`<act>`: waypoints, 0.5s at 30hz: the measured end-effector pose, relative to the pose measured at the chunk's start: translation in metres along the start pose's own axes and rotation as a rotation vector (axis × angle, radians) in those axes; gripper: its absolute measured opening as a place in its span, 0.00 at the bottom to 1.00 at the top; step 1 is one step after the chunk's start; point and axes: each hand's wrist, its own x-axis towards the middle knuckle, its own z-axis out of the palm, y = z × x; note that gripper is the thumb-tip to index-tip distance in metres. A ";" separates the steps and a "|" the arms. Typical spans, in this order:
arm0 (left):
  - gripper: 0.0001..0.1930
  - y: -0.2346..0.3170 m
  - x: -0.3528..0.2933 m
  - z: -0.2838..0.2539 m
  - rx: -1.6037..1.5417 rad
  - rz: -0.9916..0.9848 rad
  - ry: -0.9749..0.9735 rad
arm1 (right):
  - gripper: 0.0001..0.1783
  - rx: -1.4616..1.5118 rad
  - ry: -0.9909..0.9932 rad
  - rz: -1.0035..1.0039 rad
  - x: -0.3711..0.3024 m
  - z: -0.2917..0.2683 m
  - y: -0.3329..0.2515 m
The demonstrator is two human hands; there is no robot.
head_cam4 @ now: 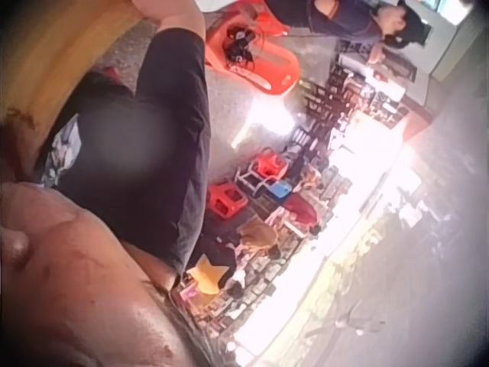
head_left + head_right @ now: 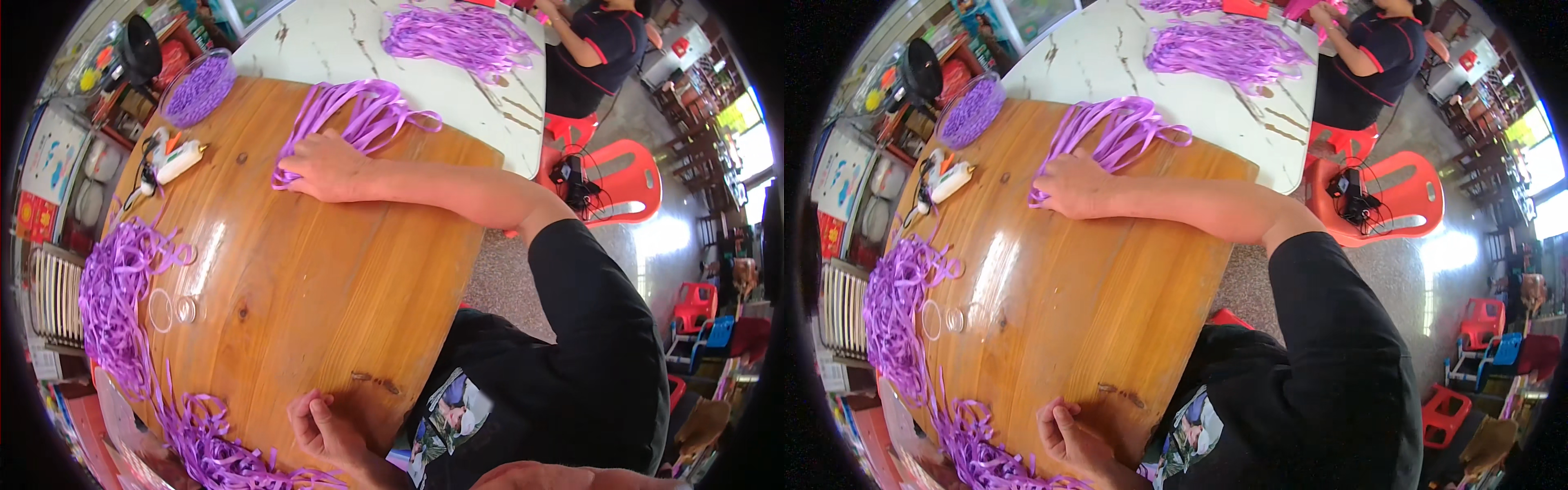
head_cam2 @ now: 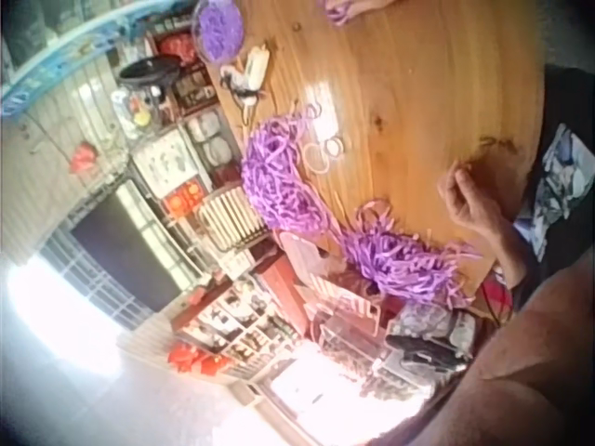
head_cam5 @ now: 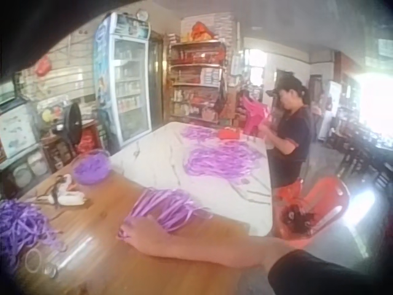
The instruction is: Tying knots in purple plastic ribbons to prepare them for a decorative use.
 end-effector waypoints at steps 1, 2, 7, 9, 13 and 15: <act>0.06 -0.001 0.000 0.000 -0.014 -0.005 0.010 | 0.20 -0.026 0.015 0.024 0.003 0.004 0.006; 0.06 -0.001 0.000 -0.001 -0.005 -0.006 -0.008 | 0.19 -0.036 0.074 0.023 0.008 0.006 0.014; 0.07 0.005 -0.003 -0.002 0.108 -0.092 0.006 | 0.14 -0.137 0.264 0.143 0.031 0.018 0.037; 0.06 0.011 -0.002 0.000 0.106 -0.123 0.038 | 0.10 -0.283 0.208 0.062 0.032 0.019 0.034; 0.07 0.026 -0.003 0.012 0.096 -0.185 0.122 | 0.08 -0.469 0.409 -0.015 0.021 0.000 0.009; 0.08 0.031 -0.005 0.019 0.185 -0.108 0.136 | 0.08 -0.454 0.342 -0.045 0.015 -0.020 -0.013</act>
